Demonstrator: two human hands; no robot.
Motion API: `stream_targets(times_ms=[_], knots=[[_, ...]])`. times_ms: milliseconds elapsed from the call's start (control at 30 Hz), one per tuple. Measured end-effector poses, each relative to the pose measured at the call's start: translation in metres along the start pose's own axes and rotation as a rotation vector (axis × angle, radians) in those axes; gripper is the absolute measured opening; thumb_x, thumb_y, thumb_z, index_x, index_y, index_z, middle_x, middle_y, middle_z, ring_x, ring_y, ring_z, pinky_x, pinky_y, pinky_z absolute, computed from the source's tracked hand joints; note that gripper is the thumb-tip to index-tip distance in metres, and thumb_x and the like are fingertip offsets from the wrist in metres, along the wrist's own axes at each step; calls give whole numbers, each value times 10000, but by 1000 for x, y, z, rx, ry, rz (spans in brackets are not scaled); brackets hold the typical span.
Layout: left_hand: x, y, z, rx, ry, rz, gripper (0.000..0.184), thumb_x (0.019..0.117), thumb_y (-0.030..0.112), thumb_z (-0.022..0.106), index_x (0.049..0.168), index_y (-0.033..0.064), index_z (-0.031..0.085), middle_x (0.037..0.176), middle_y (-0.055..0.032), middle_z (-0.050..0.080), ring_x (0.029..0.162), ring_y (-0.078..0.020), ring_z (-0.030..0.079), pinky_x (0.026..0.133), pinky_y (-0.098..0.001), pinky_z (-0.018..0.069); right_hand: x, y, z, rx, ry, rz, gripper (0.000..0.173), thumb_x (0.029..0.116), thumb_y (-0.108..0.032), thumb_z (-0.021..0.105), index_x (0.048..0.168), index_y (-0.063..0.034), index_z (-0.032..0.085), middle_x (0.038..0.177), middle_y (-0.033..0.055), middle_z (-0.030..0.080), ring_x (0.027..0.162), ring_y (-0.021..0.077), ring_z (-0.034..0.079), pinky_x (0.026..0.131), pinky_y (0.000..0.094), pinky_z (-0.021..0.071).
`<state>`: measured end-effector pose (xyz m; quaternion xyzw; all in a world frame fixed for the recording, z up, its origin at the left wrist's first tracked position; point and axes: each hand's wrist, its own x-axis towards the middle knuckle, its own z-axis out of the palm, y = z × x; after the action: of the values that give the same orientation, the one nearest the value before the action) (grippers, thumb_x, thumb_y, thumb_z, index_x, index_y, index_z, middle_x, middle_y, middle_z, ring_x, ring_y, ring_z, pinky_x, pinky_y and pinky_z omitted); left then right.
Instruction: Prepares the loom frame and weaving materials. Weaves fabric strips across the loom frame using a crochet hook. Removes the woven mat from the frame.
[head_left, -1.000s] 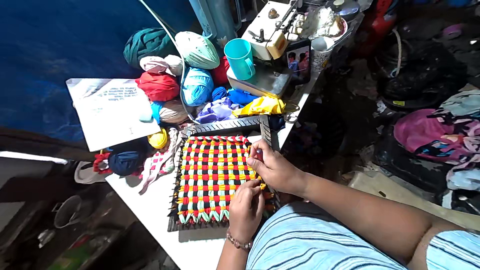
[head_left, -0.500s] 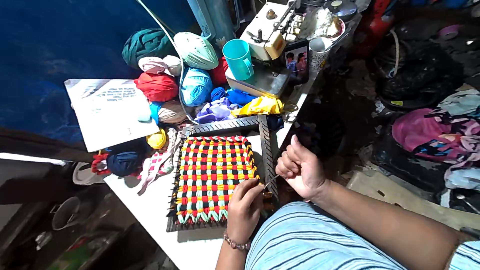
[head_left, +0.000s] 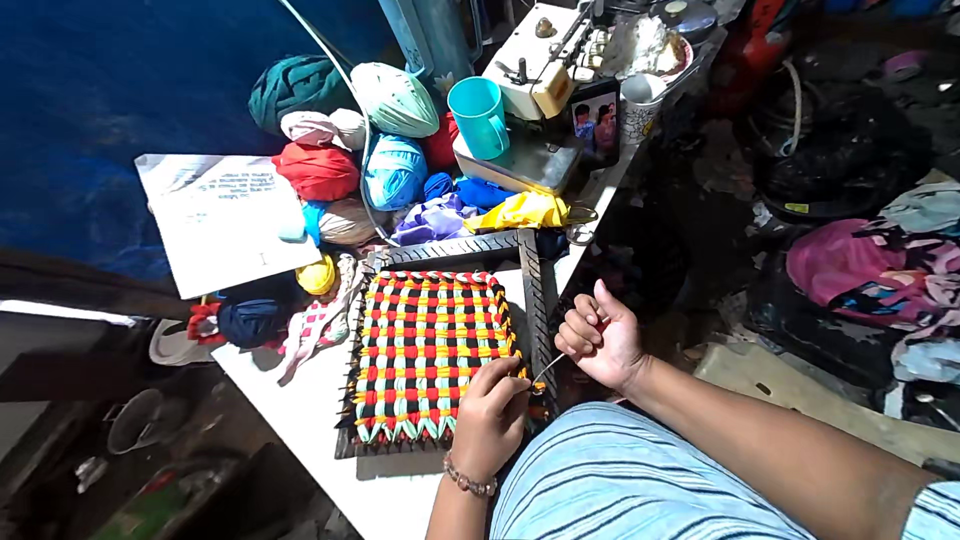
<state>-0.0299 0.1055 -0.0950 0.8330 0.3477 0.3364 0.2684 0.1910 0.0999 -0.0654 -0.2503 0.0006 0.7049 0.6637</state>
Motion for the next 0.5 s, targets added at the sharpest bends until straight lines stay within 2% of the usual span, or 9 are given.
stream_targets(times_ms=[67, 133, 167, 233, 300, 367, 400, 433, 500], knots=[[1, 0, -1, -1, 16, -8, 90, 872, 150, 671, 868, 98, 745, 1117, -125, 744, 1112, -164, 694, 988, -249, 539, -3, -17, -1, -273, -77, 76, 570, 1095, -342, 224, 623, -199, 510, 577, -27, 556, 611, 119, 620, 720, 310, 560], [1, 0, -1, -17, 40, -7, 86, 866, 142, 685, 868, 81, 746, 1108, -132, 745, 1101, -156, 699, 979, -237, 542, -8, -47, 1, -617, -143, 235, 495, 1081, -235, 270, 738, -113, 607, 930, 68, 757, 945, 185, 735, 915, 349, 587], [1, 0, -1, -24, 46, -6, 82, 864, 139, 690, 867, 76, 743, 1105, -136, 744, 1100, -156, 698, 977, -234, 542, -9, -61, -1, -757, -207, 315, 420, 1071, -233, 350, 855, -79, 675, 1096, 65, 756, 1024, 175, 729, 928, 332, 590], [1, 0, 0, -28, 59, 7, 74, 864, 139, 700, 858, 75, 737, 1092, -133, 746, 1095, -157, 700, 977, -235, 543, -11, -85, -7, -932, -333, 422, 316, 1026, -281, 526, 1030, -66, 758, 1146, 37, 756, 963, 118, 739, 836, 265, 610], [2, 0, 1, -12, 69, 24, 73, 878, 150, 705, 854, 90, 739, 1079, -123, 749, 1096, -158, 699, 982, -241, 542, -15, -96, 1, -1099, -346, 488, 233, 985, -238, 578, 1022, -73, 738, 1010, 7, 765, 794, 72, 720, 696, 227, 595], [1, 0, 3, 12, 74, 35, 86, 895, 158, 696, 863, 103, 754, 1074, -117, 755, 1097, -167, 702, 987, -252, 539, -20, -91, 14, -1316, -369, 522, 181, 998, -188, 582, 1113, -62, 643, 854, -13, 653, 622, 38, 591, 562, 202, 506], [1, 0, 3, 19, 71, 38, 95, 903, 156, 687, 872, 103, 761, 1078, -117, 756, 1102, -173, 702, 996, -261, 537, -22, -86, 19, -1430, -413, 520, 258, 1013, -157, 558, 1231, -36, 624, 867, 15, 608, 612, 49, 528, 552, 219, 455], [0, -1, 3, 21, 67, 44, 105, 907, 151, 679, 878, 98, 766, 1083, -124, 756, 1105, -186, 704, 1002, -276, 538, -23, -82, 24, -1551, -466, 521, 302, 1038, -127, 532, 1307, -21, 617, 959, 64, 621, 696, 80, 537, 623, 255, 458], [-1, -1, 3, 21, 60, 58, 111, 898, 135, 667, 889, 90, 768, 1094, -143, 753, 1114, -215, 704, 1007, -303, 542, -23, -80, 32, -1688, -540, 517, 320, 1052, -73, 506, 1334, -8, 641, 1255, 166, 666, 1096, 197, 636, 972, 377, 494]])
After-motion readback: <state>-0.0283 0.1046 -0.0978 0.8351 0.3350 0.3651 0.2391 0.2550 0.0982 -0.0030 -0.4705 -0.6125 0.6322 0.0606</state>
